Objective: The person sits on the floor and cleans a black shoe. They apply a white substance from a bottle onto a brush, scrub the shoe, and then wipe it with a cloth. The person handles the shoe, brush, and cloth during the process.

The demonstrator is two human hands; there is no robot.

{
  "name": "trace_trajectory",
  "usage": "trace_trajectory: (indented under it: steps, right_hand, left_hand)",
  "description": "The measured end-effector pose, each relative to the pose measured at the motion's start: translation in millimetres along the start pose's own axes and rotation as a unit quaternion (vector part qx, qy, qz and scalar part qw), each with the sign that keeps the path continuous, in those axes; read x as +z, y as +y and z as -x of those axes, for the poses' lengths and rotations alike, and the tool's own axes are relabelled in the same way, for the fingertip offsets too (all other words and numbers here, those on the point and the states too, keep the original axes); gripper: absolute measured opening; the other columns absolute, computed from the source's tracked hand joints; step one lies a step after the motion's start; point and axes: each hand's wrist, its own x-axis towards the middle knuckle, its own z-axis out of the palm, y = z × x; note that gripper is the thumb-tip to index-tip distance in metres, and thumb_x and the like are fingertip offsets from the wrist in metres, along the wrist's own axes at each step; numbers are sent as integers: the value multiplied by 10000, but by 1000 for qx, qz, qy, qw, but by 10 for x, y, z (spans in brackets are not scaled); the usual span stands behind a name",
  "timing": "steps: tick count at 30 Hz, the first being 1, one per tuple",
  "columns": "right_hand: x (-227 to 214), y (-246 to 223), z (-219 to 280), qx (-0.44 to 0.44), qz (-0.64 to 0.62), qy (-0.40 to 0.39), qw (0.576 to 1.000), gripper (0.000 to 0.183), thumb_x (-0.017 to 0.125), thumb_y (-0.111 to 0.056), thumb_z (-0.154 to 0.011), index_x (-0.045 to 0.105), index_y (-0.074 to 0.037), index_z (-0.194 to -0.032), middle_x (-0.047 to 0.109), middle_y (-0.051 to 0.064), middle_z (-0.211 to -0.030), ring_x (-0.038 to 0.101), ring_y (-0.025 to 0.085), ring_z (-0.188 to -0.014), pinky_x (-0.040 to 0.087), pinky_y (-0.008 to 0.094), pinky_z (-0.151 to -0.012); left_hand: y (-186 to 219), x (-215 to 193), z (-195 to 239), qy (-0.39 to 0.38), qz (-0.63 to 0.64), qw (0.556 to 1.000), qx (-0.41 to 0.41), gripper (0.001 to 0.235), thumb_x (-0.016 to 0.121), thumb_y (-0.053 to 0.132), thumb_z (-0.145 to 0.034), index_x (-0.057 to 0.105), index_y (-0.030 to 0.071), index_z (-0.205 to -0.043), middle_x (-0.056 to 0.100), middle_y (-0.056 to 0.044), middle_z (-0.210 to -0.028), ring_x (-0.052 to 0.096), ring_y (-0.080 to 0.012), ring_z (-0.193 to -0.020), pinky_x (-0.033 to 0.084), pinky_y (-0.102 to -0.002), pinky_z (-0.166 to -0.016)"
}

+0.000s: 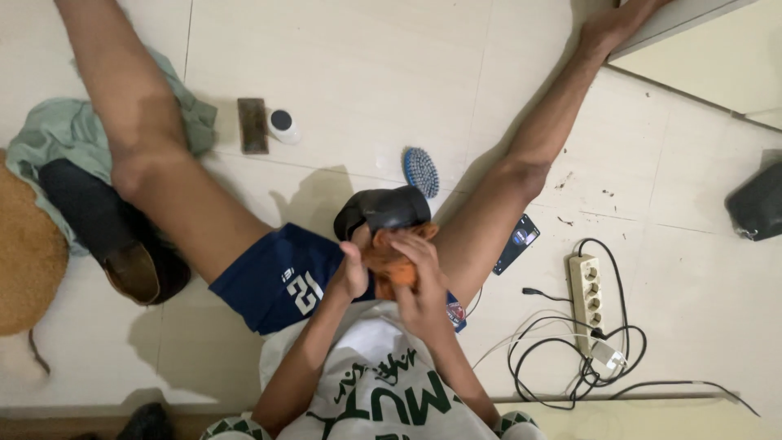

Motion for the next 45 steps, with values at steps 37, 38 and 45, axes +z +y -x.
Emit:
trace_trajectory:
  steps: [37,38,45]
  right_hand:
    - [174,2721,-39,283,245,33,927,1197,984,-144,-598,281,26,-1552,427,356,-1415,418,521,-1386,328,528,-1226]
    - [240,2793,-53,292,245,45,923,1158,961,-175,-628,288,6,-1553,471,326,-1386,455,495,-1362,350,531,-1207]
    - [330,3313,105,308,251,125,909,905,987,-389,-606,573,-41,-1332,567,217,-1209,550,418,-1224,418,503,-1119]
  left_hand:
    - [492,-961,90,17,-93,993,-76,942,27,846,-938,562,134,-631,479,-30,-729,459,-167,-710,390,-306,-703]
    - [392,-1035,157,23,-75,994,-70,975,-26,848,-919,568,113,-680,515,-73,-851,485,-192,-822,394,-296,-776]
    - [170,-1170,377,31,23,998,-48,1072,-62,865,-897,615,65,-675,531,-115,-871,498,-199,-786,401,-281,-721]
